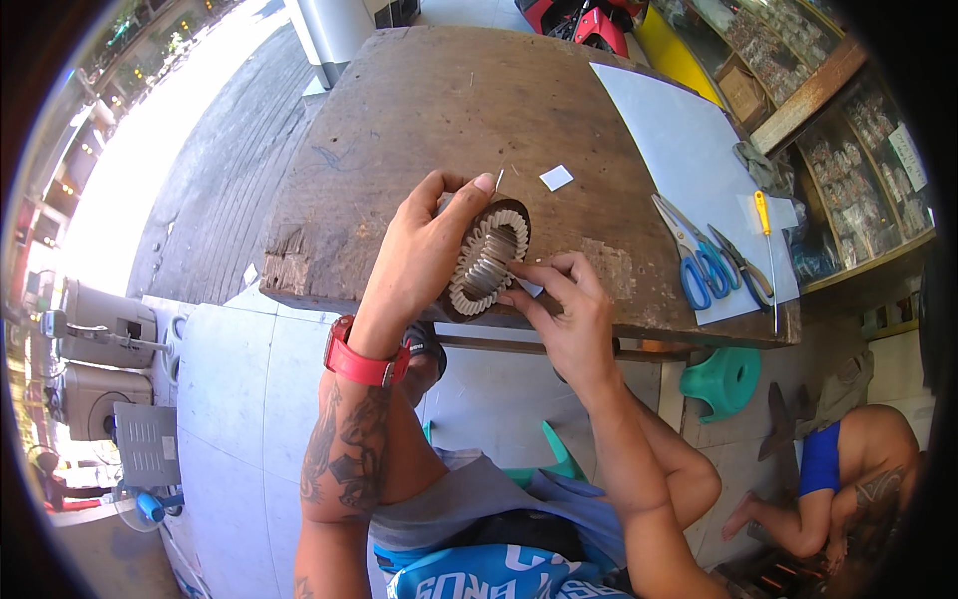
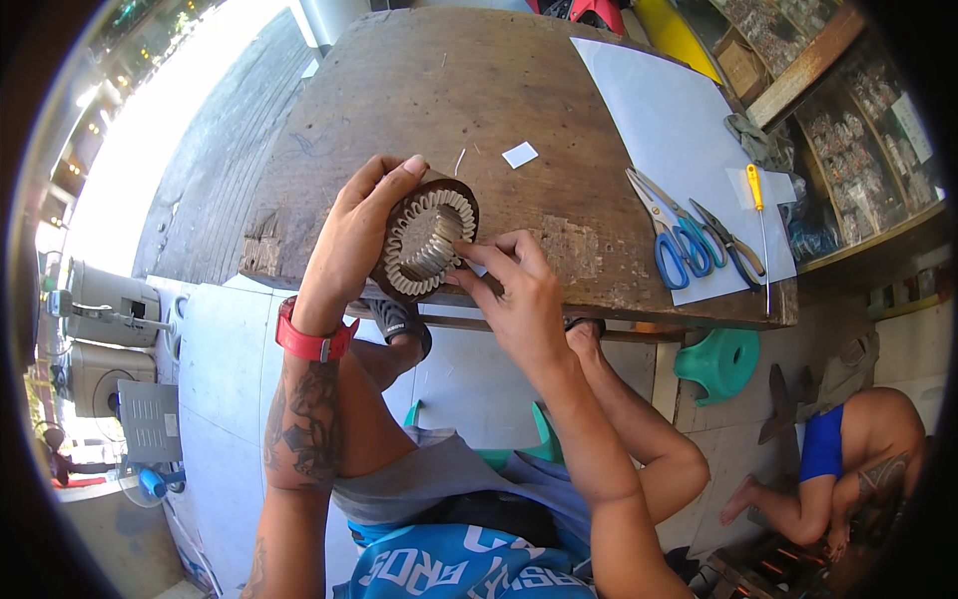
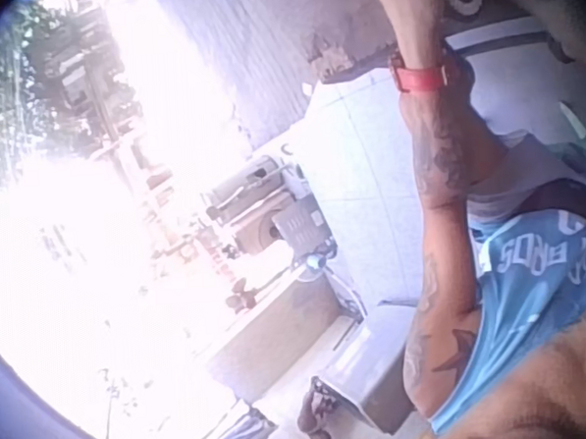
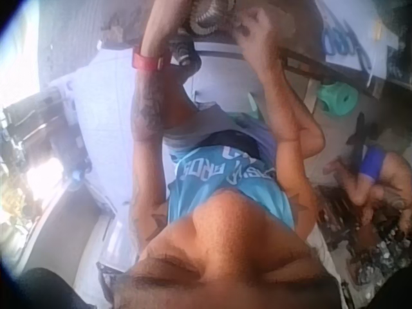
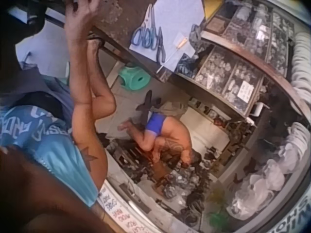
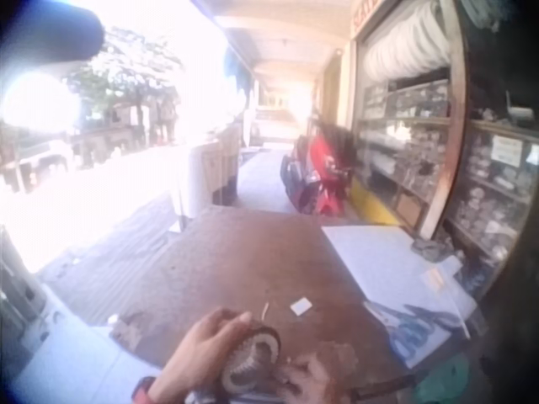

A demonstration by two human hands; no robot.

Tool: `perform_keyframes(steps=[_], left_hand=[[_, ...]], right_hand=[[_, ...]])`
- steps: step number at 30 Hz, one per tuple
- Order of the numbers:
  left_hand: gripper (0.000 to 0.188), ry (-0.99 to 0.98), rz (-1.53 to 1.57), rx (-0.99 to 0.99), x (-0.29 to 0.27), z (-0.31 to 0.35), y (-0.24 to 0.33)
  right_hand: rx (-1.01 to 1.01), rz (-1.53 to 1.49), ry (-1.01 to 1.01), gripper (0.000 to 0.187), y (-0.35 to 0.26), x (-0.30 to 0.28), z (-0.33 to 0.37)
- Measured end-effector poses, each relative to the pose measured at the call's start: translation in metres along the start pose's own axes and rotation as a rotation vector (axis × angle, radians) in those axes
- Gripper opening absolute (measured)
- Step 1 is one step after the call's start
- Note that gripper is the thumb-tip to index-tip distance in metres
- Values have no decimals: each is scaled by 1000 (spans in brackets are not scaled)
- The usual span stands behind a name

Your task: The person inserts small white rectangular pieces into the slots of a circular metal gear-like component. They repeatedly pick up pieces from the table and place them into the gear, rotating the gear as needed to access different slots.

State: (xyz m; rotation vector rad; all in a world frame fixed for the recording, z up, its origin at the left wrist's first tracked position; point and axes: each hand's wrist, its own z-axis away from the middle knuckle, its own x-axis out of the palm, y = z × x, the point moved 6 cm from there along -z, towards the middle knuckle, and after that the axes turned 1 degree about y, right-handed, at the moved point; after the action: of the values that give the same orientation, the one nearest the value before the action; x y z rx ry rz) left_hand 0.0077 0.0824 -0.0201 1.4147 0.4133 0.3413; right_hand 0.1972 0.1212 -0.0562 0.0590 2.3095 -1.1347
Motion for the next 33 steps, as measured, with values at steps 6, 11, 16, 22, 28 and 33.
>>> perform_keyframes(steps=[6,11,16,22,28,33], left_hand=[[42,-5,-24,16,1,0,0],[41,-2,-16,-7,0,-1,-1],[56,-11,29,26,-3,-5,-4],[55,-2,3,31,-1,-6,-5],[56,11,15,47,-4,-8,-5],[57,-12,-6,34,2,-5,-2]], right_hand=[[-60,16,86,30,7,2,2],[-74,-27,124,29,10,10,3],[-187,80,182,35,5,-1,13],[-156,50,131,36,18,12,12],[-191,163,230,32,12,15,33],[-109,225,142,33,16,25,38]])
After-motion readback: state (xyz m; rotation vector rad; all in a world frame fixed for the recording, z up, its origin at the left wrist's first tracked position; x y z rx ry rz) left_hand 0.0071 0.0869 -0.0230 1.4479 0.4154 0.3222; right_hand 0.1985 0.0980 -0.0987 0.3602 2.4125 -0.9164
